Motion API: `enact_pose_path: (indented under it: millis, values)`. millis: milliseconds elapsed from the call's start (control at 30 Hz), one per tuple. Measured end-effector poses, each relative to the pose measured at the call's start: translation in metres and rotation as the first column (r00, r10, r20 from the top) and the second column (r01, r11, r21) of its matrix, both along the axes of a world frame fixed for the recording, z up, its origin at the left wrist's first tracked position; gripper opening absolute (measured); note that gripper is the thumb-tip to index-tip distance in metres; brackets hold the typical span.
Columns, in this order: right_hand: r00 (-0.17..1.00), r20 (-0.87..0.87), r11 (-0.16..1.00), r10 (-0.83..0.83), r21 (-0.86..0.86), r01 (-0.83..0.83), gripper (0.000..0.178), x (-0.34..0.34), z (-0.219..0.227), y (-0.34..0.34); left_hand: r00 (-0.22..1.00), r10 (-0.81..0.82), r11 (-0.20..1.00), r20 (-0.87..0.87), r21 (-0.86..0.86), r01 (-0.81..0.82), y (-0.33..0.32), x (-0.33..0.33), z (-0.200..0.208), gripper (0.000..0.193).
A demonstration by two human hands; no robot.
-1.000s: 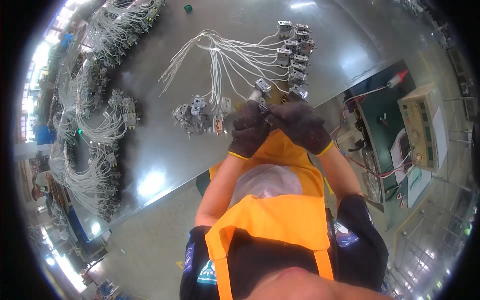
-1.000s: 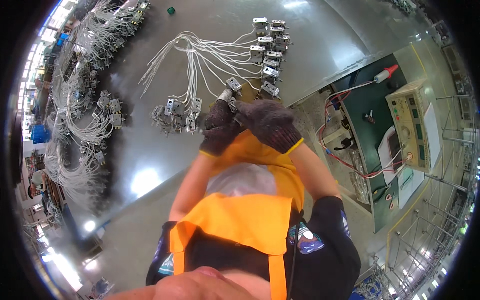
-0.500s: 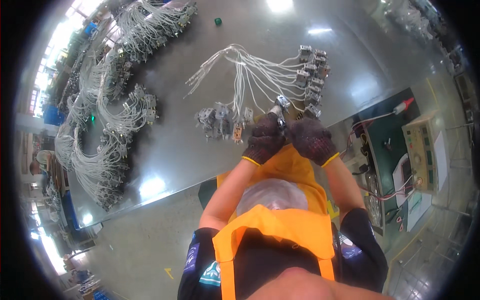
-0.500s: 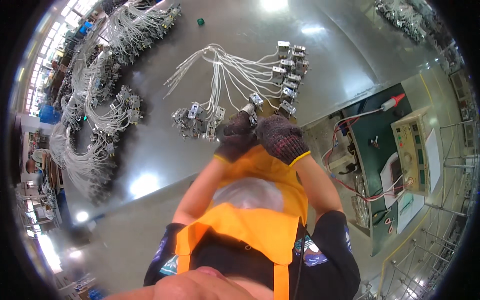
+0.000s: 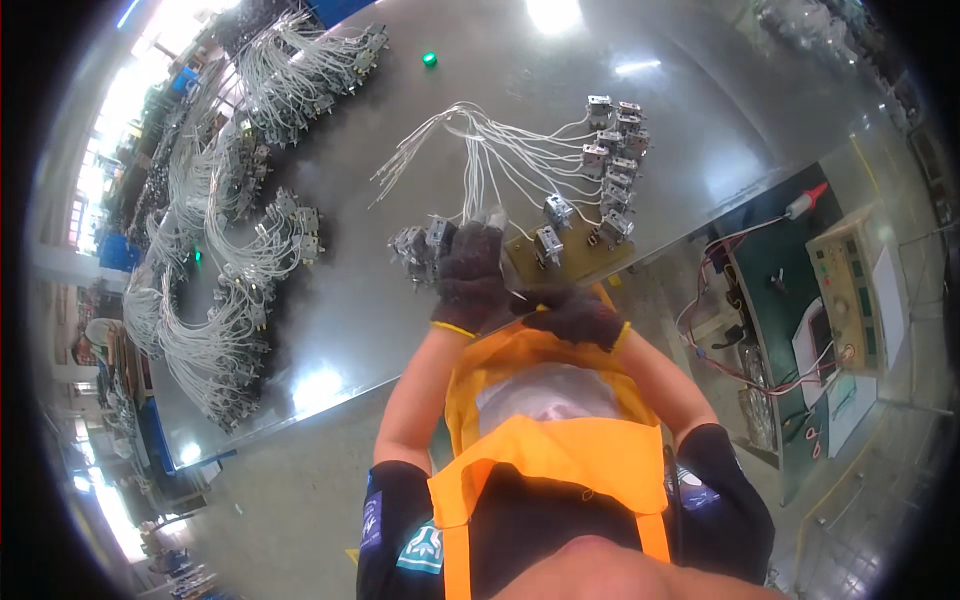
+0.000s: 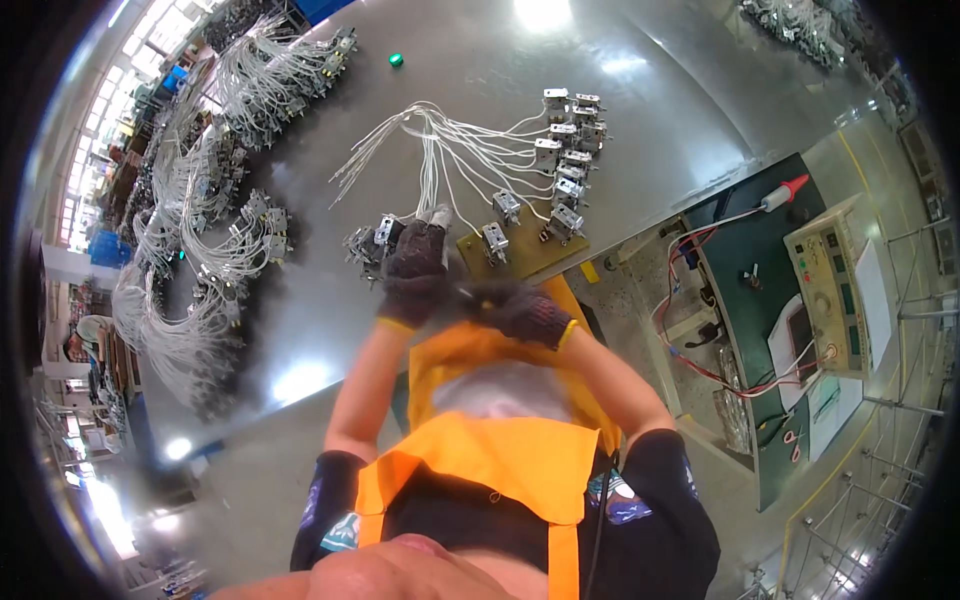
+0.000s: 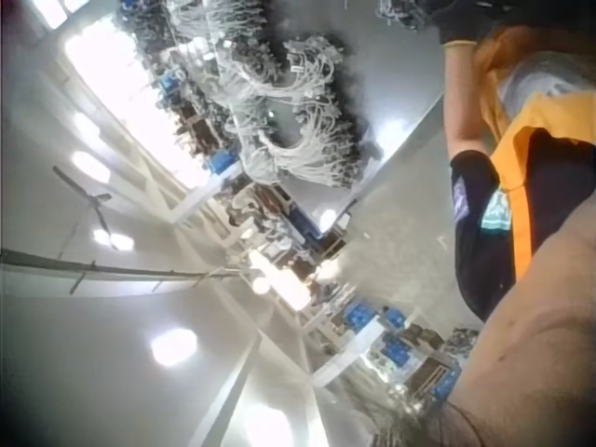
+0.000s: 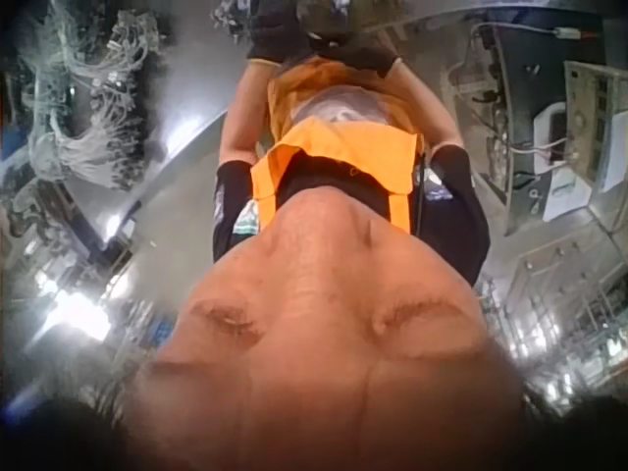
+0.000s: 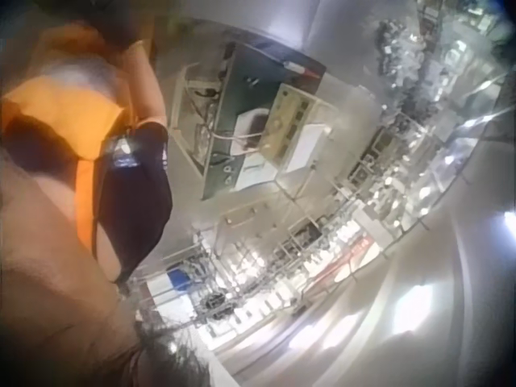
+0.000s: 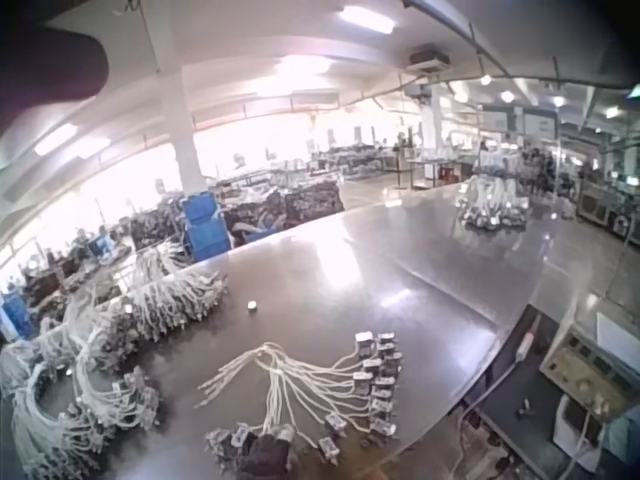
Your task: Plugging individual connectors from a wire harness into a component board at an assembly station.
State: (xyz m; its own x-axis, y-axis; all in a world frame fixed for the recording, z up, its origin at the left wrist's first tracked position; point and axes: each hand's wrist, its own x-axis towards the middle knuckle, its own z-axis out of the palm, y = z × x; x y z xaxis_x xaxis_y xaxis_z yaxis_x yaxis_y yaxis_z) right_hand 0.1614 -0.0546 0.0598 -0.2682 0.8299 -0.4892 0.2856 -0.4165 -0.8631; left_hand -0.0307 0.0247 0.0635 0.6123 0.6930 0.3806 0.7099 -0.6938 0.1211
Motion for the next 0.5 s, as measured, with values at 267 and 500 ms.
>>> enact_pose_path:
  millis: [267, 500]
  values:
    - [0.950, -0.062, 0.847, -0.305, 0.438, 0.300, 0.025, 0.021, -0.049, 0.026, 0.931, 0.155, 0.986, 0.331, -0.107, -0.127, -0.011, 0.052, -0.034, 0.053]
    - [0.807, -0.095, 0.732, -0.583, 0.370, 0.572, 0.032, 0.063, -0.040, 0.043, 0.668, 0.353, 0.722, 0.655, -0.645, 0.251, -0.026, 0.044, -0.065, 0.059]
